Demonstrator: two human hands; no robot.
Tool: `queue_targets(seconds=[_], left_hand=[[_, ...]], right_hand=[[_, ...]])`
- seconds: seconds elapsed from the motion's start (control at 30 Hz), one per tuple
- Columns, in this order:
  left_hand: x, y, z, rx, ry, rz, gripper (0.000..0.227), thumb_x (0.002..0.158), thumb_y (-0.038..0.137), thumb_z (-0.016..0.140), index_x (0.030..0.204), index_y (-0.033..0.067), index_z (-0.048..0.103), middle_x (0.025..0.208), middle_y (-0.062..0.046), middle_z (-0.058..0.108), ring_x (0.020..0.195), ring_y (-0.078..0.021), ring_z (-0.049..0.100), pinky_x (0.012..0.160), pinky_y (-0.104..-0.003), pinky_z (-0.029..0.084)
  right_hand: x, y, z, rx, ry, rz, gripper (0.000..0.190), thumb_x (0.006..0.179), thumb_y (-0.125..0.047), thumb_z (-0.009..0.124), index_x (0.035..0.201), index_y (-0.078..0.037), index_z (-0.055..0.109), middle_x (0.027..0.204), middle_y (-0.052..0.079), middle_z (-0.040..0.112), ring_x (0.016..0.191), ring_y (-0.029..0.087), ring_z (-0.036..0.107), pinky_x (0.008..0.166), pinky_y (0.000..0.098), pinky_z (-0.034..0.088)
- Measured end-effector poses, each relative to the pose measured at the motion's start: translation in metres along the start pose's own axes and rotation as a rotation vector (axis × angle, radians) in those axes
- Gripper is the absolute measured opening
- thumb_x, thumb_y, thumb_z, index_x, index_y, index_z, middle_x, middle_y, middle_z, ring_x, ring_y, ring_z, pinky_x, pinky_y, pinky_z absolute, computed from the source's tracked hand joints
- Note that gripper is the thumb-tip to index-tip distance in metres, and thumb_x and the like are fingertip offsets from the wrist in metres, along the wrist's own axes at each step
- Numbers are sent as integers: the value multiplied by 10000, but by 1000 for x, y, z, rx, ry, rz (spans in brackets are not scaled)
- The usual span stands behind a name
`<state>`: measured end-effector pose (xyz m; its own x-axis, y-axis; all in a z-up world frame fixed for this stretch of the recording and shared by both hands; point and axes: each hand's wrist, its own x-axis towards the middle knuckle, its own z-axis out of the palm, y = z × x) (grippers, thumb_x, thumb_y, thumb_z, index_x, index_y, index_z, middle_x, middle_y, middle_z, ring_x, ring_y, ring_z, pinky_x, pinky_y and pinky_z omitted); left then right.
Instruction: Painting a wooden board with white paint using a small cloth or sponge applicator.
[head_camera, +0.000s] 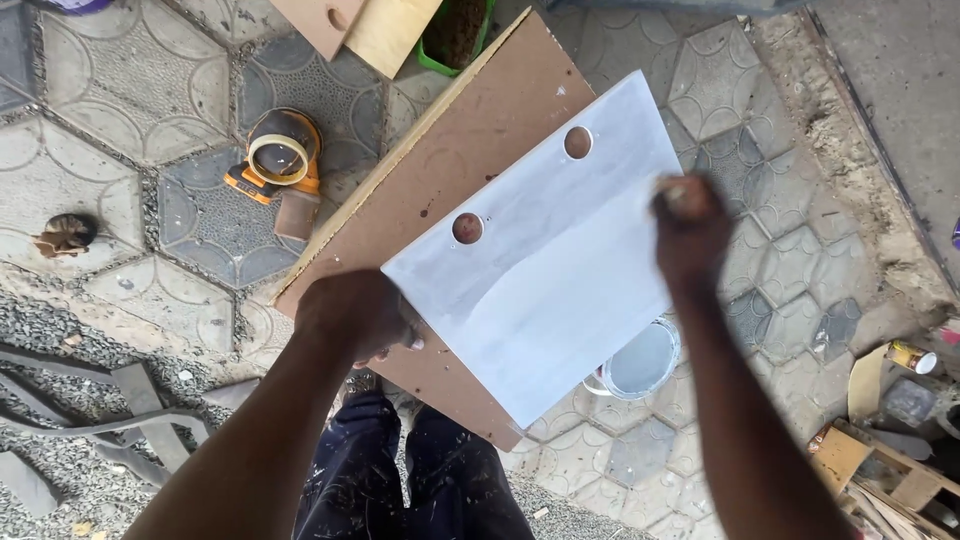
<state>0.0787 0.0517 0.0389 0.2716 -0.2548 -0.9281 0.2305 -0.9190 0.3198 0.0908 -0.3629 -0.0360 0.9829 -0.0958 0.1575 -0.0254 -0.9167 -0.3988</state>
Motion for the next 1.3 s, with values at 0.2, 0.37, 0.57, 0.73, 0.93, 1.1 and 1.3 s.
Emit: queue_targets(seconds=[0.2,0.37,0.57,0.73,0.93,1.1,1.3], left_hand=[[-1,2,-3,-24,-2,-14,287,846,254,747,1123,199,796,625,15,717,410,-120,625,736,-315,519],[-1,3,-5,-2,-24,-6,270,893,262,723,1147,209,795,661,-2,738,443,-122,648,802,-325,523],[5,1,-1,44,-34,0,268,887,293,726,1138,231,798,660,12,735,478,-134,672,843,-344,522],[4,7,-5,58,-120,-133,114,852,412,774,928,362,843,710,80,756,609,-85,692,704,-264,519],[4,0,1,75,-91,6,261,881,338,725,1130,318,801,700,41,758,584,-116,724,897,-327,535],[8,2,-1,45,-55,-15,226,905,322,724,1112,302,812,719,24,773,600,-133,731,867,-328,533],[9,-1,-6,85,-67,37,247,896,317,708,1123,306,804,716,34,761,609,-129,729,880,-323,534]], right_hand=[[-150,-173,29,43,-445,-380,222,900,-179,602,1092,-215,706,843,-36,649,767,211,652,715,359,551],[36,7,13,-495,-302,-148,98,1010,-156,694,1094,-137,739,867,30,732,816,243,726,785,378,555],[-1,-31,7,-79,-155,-109,109,969,-64,722,1075,-84,713,1006,93,739,965,294,720,904,402,539],[-136,-196,29,355,-501,-203,315,800,27,673,1090,-93,651,1082,97,720,933,284,646,768,399,550],[11,-7,14,-956,-321,-419,80,910,-114,712,951,-182,713,818,-34,661,786,135,664,793,295,532],[32,-30,11,317,-146,76,108,945,5,665,1010,-70,708,863,113,679,820,282,661,843,394,501],[-120,-200,46,84,-629,-252,187,836,-152,721,1011,-199,675,874,-21,661,830,210,666,736,357,541]])
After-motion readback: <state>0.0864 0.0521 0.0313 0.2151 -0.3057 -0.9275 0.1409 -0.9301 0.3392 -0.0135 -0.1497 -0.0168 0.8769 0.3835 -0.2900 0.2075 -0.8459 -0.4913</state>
